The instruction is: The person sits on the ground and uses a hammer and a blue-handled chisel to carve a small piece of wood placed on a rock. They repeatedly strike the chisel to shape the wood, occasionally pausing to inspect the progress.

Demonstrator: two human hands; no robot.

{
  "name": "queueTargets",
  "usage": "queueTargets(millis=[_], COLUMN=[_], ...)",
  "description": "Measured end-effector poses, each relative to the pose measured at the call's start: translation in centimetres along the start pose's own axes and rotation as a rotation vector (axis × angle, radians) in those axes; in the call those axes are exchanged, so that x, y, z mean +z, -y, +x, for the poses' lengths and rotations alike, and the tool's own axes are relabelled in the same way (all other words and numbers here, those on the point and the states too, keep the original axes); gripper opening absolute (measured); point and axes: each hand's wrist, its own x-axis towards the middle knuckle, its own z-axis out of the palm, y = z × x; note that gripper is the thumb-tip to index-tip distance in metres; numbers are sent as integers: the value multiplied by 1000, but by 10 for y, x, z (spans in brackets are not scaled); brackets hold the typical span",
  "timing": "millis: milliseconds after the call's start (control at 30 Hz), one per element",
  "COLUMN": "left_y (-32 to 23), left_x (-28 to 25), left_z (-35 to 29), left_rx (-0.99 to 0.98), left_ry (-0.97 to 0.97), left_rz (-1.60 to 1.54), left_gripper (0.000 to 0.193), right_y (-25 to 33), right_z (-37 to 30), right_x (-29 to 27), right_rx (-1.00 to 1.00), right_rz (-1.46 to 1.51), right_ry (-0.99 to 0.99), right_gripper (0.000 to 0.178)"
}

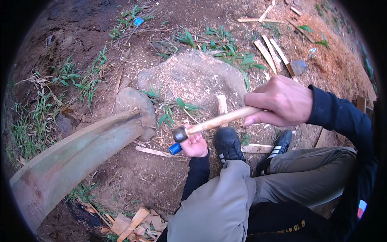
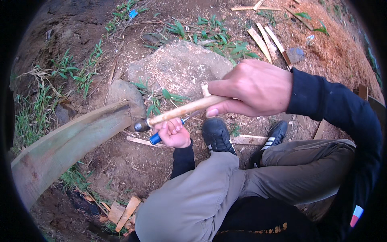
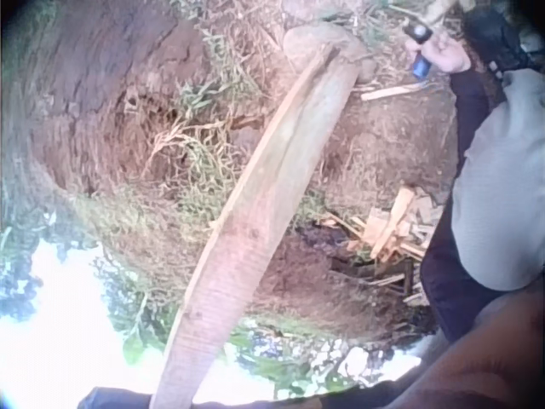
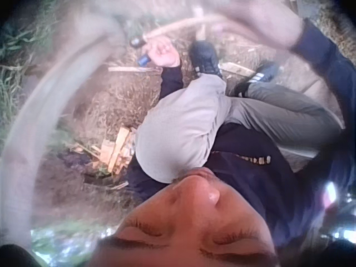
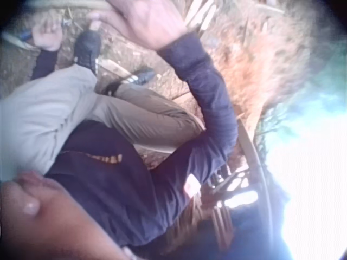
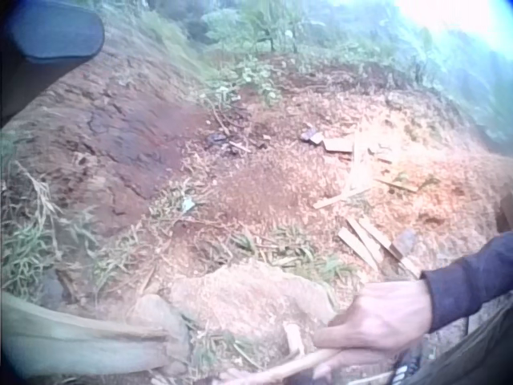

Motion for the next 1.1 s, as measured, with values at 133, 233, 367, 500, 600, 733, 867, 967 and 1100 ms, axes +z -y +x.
queueTargets(millis=[133, 233, 367, 500, 600, 733, 867, 967, 1100], left_y=[-8, -6, -7, -12, -8, -4, -7, -11, -7], left_x=[12, 22, 26, 24, 24, 27, 23, 22, 21], left_z=[4, -3, -3, -1, -2, -6, -5, -2, -8], left_rx=[163, 151, 134, 123, 185, 159, 137, 144, 95], left_ry=[190, 258, 256, 256, 310, 333, 346, 353, 399], left_rz=[39, 2, -34, -28, -20, -29, -33, -58, -49], left_gripper=[26, 26, 26, 26, 25, 24, 22, 22, 21], right_y=[-14, -46, -94, -91, -93, -94, -88, -86, -92], right_z=[23, 17, 28, 57, 56, 49, 49, 52, 49], right_x=[6, 55, 158, 193, 196, 199, 197, 195, 186], right_rx=[87, 221, 216, 228, 172, 162, 195, 184, 226], right_rz=[-16, 29, 138, 204, 174, 185, 241, 275, 276], right_ry=[-25, -114, -405, -422, -421, -430, -360, -365, -333], right_gripper=[38, 37, 34, 24, 22, 24, 23, 26, 29])
